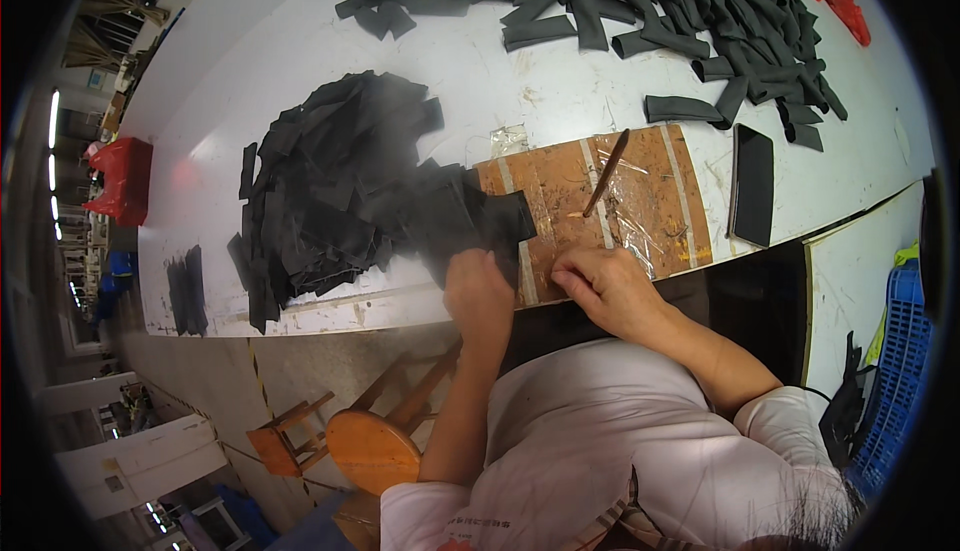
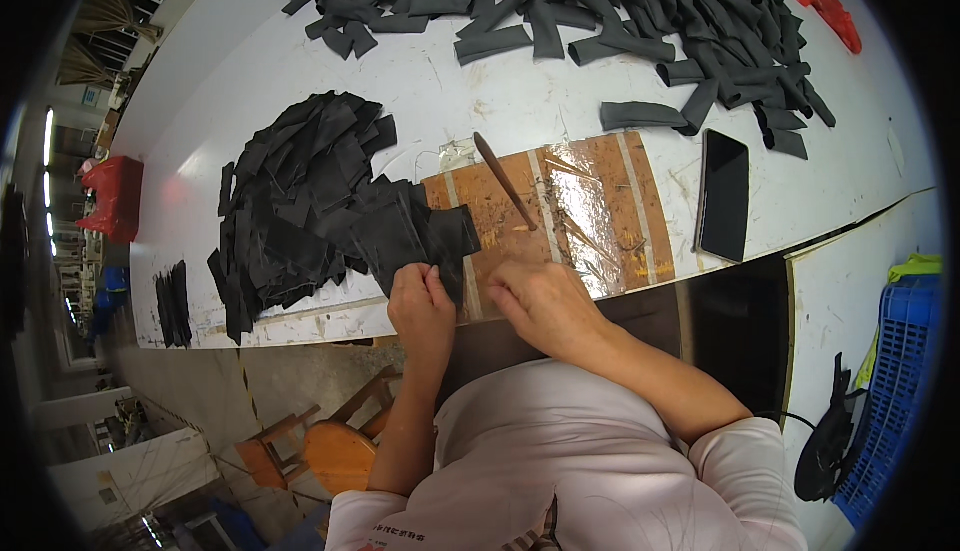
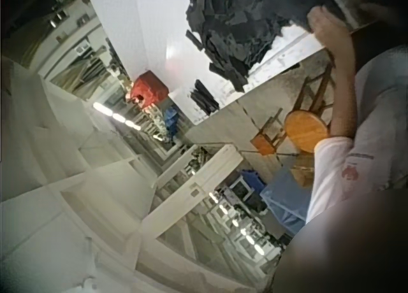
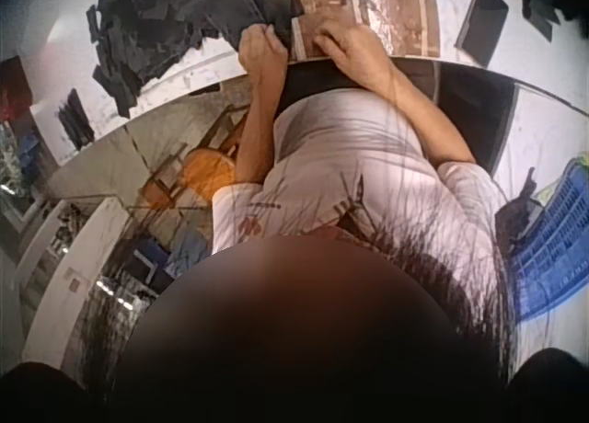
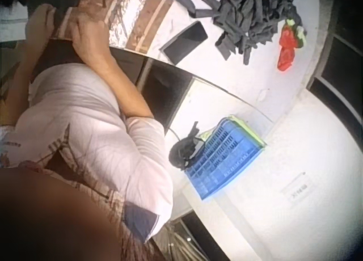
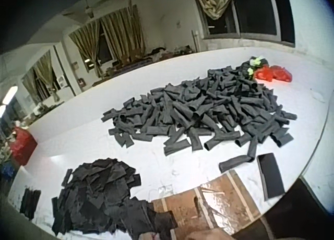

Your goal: The recorder is applying adhesive to rectangular foam pieces and organizing them on the assembly table.

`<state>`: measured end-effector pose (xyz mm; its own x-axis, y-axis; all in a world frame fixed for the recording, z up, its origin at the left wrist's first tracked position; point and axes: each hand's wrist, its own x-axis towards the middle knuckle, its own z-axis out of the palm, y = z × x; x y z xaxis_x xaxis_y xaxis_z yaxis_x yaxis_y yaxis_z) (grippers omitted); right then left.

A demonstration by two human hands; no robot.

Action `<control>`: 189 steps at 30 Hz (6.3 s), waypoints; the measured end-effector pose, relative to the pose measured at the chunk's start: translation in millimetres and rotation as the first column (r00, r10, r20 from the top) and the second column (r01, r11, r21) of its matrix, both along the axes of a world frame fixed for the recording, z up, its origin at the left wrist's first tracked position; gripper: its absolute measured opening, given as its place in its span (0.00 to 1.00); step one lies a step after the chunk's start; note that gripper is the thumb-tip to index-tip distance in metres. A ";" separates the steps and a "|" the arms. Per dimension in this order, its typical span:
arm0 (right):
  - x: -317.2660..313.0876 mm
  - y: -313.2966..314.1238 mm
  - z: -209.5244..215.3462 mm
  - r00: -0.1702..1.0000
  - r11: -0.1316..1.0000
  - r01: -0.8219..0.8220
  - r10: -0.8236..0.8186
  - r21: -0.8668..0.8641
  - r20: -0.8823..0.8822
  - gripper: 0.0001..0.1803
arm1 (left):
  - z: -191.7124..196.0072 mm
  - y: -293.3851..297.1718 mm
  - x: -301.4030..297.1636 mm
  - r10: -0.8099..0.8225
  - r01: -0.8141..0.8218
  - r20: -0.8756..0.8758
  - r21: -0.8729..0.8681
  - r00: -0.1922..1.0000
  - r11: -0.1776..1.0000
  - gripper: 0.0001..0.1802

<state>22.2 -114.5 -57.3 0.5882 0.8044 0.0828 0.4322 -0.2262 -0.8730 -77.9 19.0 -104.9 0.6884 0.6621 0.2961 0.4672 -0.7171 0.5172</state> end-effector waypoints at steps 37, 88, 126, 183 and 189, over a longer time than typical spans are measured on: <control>-13.2 30.3 -9.5 0.915 0.977 -0.138 0.062 0.165 0.399 0.18 | 35.8 -0.1 -4.9 0.191 0.258 0.337 -0.902 0.922 0.347 0.12; 12.4 -2.8 40.4 0.917 0.932 -0.344 0.360 0.114 -0.172 0.07 | 108.8 11.7 -28.2 -0.269 0.354 0.284 -0.896 0.920 0.267 0.08; -22.3 24.5 39.4 0.936 0.972 0.015 -0.096 0.234 0.338 0.05 | 69.1 -39.6 -9.4 0.095 0.025 0.414 -0.277 0.905 0.961 0.04; 89.0 3.4 58.3 0.414 0.973 0.041 0.191 0.228 -0.890 0.12 | 92.8 -4.7 78.1 0.404 0.616 0.491 -0.421 0.772 -0.666 0.13; 98.6 9.2 79.2 0.666 0.909 -0.151 0.384 0.388 -0.639 0.11 | 149.8 -44.2 72.4 -0.001 0.731 0.757 -0.631 0.654 0.262 0.17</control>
